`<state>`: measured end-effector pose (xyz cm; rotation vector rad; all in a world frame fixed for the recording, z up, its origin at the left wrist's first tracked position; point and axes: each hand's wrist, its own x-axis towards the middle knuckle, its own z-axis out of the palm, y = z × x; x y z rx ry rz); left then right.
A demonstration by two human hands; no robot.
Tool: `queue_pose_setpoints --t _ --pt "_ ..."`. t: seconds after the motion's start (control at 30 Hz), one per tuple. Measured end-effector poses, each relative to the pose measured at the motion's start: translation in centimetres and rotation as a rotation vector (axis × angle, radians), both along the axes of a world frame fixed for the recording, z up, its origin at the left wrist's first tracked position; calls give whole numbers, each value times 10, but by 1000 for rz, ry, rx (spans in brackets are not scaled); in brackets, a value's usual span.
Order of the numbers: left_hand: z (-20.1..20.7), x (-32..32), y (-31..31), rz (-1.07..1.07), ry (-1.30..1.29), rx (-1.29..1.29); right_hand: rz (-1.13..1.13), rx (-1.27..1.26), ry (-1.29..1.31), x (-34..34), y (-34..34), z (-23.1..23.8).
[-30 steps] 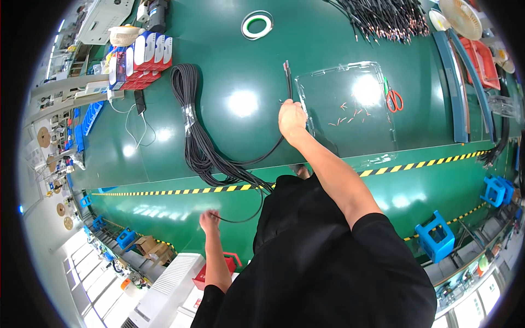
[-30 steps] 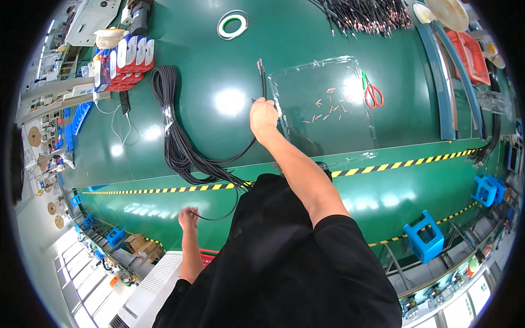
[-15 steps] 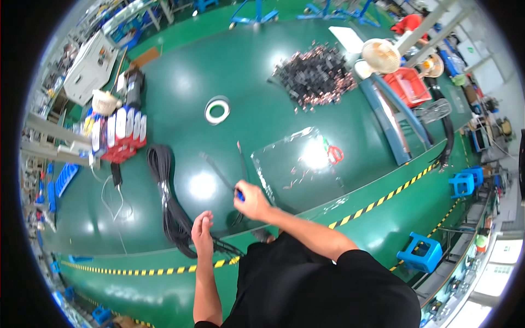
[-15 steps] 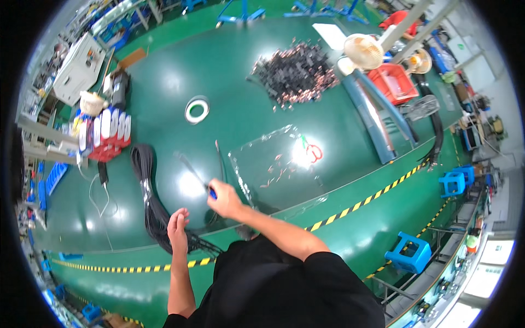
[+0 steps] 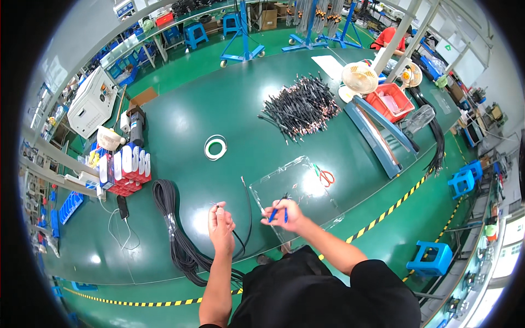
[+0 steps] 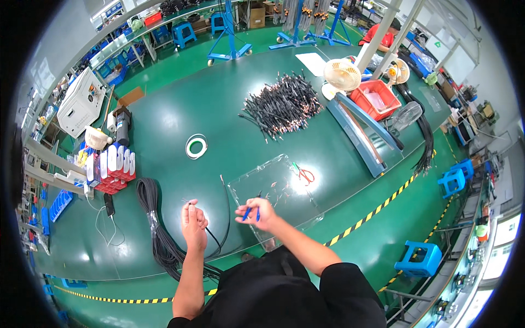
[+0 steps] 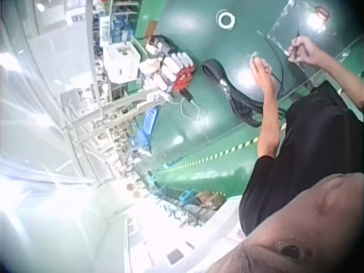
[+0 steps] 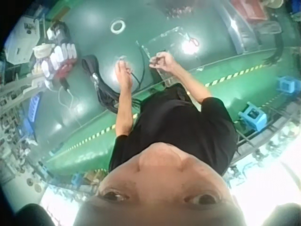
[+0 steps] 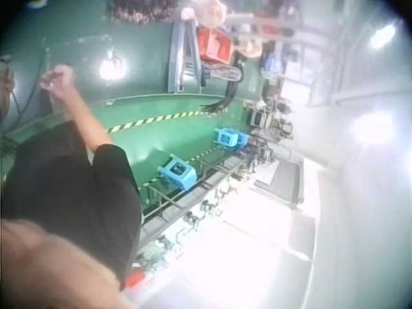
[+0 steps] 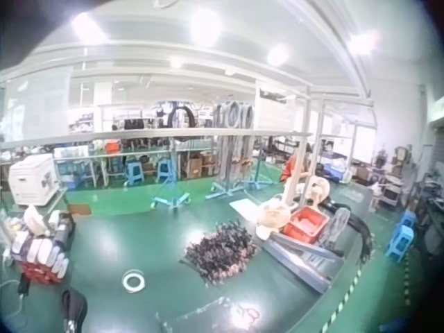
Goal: Assembling and preparing electrical wire harnesses on a factory floor, including crimping wires and moving materials.
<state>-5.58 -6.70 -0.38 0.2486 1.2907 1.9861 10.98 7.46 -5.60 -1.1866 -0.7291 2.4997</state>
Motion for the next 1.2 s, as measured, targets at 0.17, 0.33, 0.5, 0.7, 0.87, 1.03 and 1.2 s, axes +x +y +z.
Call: queue_pose_setpoints --t 0.17,0.33,0.5,0.7,0.87,1.03,1.2 --pt "4 5 -2 -78 162 -84 706 1416 -783 15 15 -11" --pt "22 18 2 -159 184 -73 362 1278 -557 7 30 -8" --pt "23 23 -9 -246 128 -12 331 1137 -212 -12 17 78" --pt "32 30 -19 -319 190 -96 392 643 123 -26 -1 109" --pt "33 31 -20 -400 156 -128 374 662 149 -36 -1 120" --pt "33 30 -17 -436 170 -136 446 834 78 -37 2 118" --pt "35 30 -10 -378 43 -19 272 987 53 -38 -1 114"
